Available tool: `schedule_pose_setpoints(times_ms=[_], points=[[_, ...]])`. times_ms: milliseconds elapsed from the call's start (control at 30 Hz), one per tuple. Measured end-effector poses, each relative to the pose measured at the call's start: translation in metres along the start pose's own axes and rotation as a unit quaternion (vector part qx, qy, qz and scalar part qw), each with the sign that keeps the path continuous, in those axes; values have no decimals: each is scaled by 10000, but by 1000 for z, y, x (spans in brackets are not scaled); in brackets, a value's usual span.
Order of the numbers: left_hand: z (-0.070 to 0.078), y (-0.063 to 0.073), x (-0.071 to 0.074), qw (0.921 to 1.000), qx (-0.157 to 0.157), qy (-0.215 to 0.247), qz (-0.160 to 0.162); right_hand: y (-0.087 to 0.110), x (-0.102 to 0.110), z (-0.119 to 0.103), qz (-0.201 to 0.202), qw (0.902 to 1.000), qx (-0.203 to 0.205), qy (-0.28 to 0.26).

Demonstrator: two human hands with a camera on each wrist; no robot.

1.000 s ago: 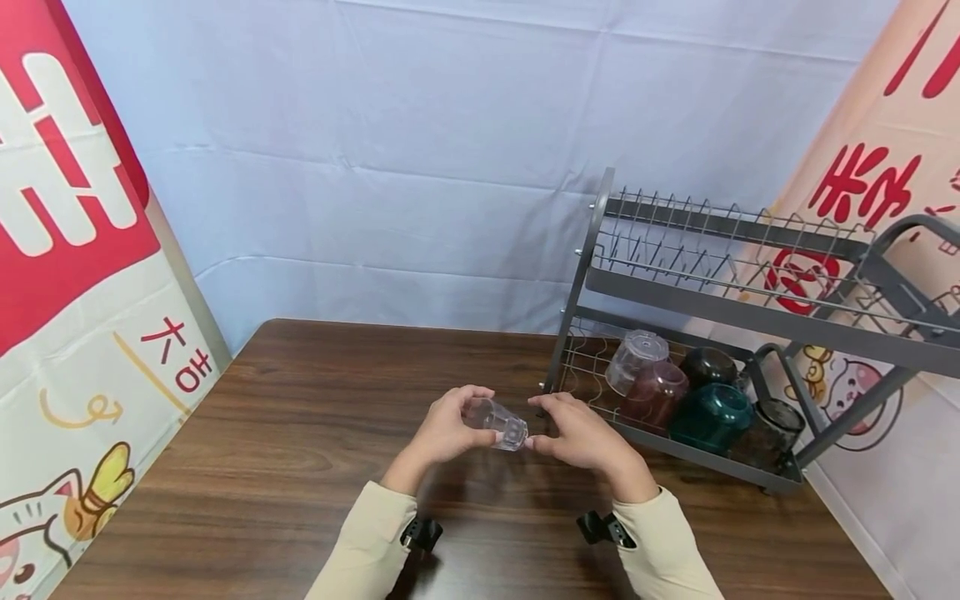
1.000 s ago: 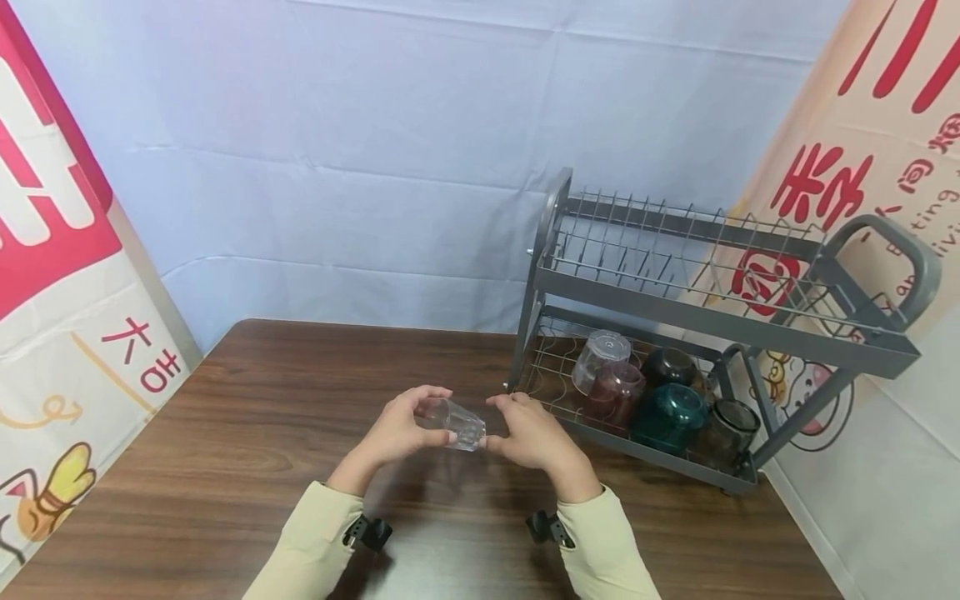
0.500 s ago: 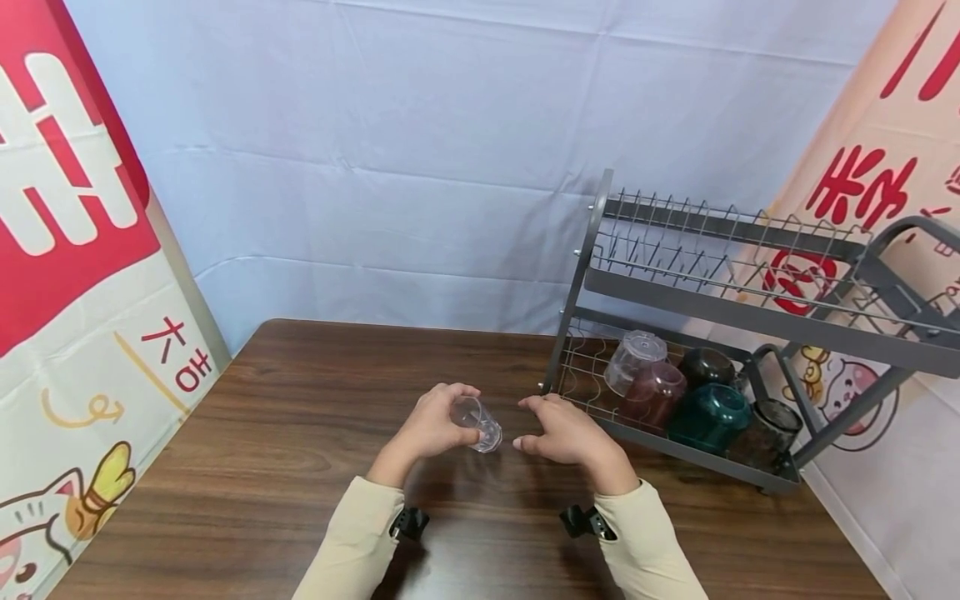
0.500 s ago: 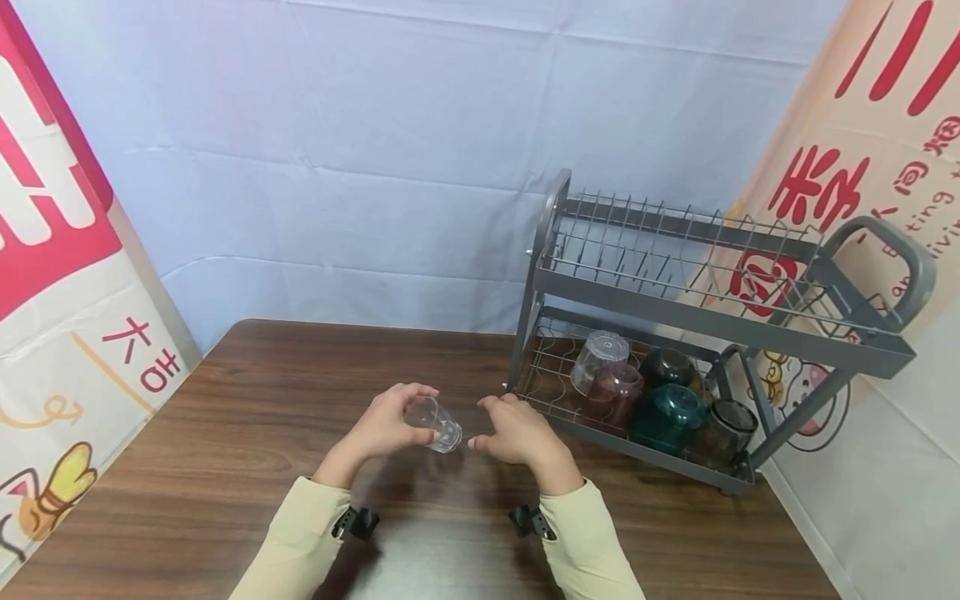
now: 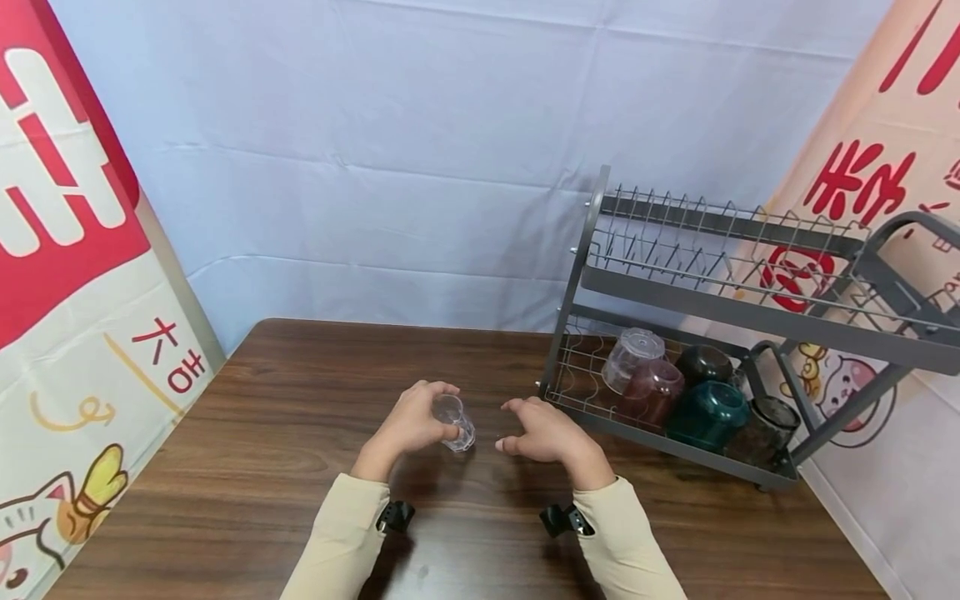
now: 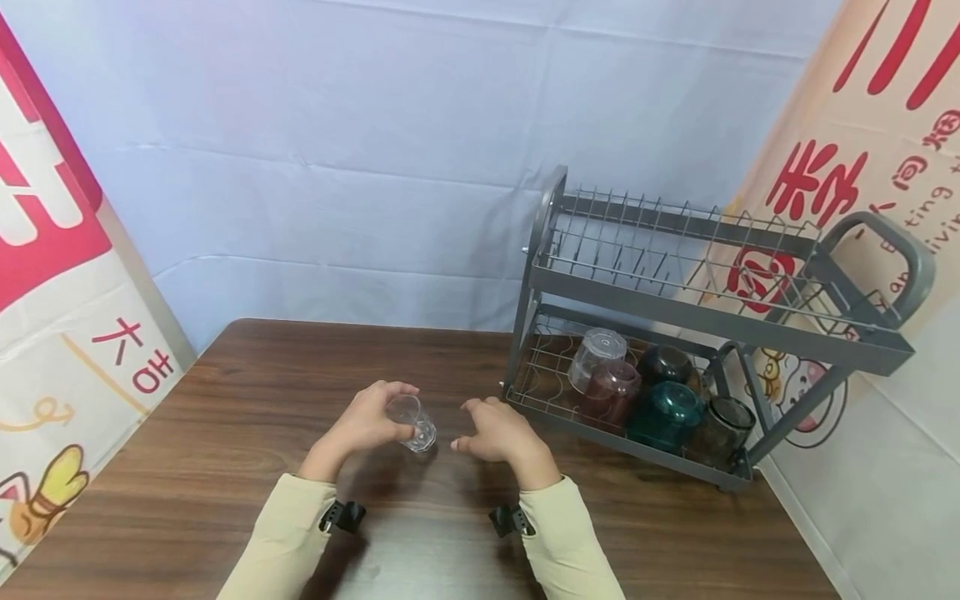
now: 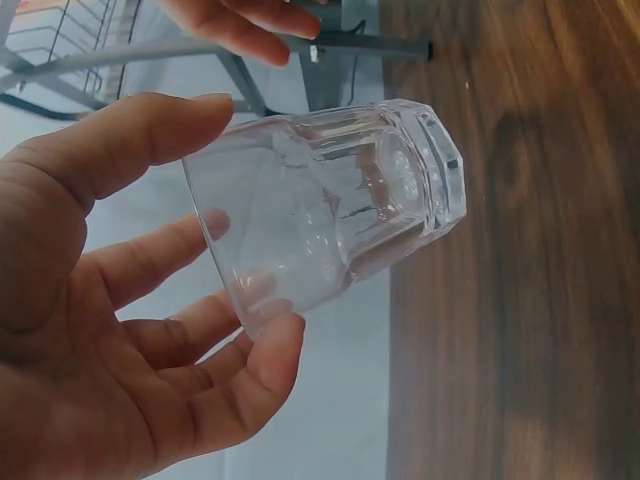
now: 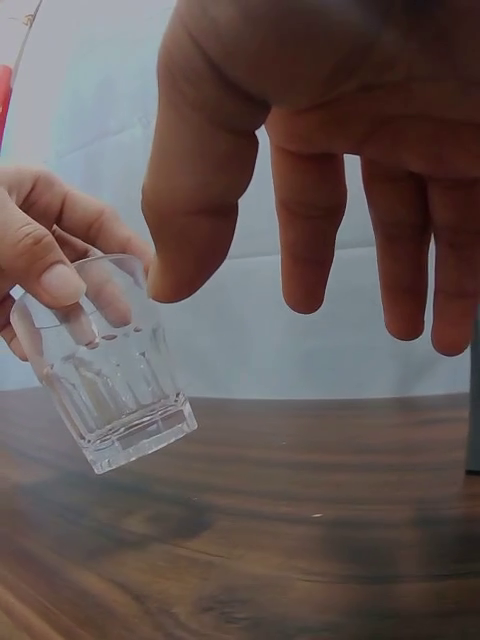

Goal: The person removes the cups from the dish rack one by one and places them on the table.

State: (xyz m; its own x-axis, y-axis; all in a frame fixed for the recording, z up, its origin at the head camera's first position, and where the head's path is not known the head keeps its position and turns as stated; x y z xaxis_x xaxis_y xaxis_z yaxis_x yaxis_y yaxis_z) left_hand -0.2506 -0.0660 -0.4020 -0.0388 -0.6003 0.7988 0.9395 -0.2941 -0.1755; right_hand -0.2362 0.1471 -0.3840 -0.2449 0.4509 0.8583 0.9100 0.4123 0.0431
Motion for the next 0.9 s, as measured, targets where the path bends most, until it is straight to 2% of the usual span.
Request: schedule_pose_setpoints(times_ms=[333, 667, 900], points=[[-6, -1, 12, 9994, 158, -268, 127, -10, -7, -2, -197, 9998, -60, -66], [-17, 3, 18, 9980, 410, -425, 211, -15, -19, -20, -42, 9975, -340, 625], [-26, 4, 26, 9975, 535, -396, 249, -19, -22, -34, -164, 9958, -177, 880]])
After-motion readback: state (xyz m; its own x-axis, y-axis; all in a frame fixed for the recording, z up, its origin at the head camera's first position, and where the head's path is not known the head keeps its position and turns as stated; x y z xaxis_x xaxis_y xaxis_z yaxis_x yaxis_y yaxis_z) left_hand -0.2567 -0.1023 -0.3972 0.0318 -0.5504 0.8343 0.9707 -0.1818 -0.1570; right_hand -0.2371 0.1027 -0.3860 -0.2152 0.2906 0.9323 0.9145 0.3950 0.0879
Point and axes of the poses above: each hand's wrist, its own y-axis away from the middle knuckle, its own x-axis out of the back of the hand, z = x × y, the point moved 1 cm from there along -y, towards the middle knuckle, and after that the axes turned 8 degrees about -y, right-handed, at the moved point
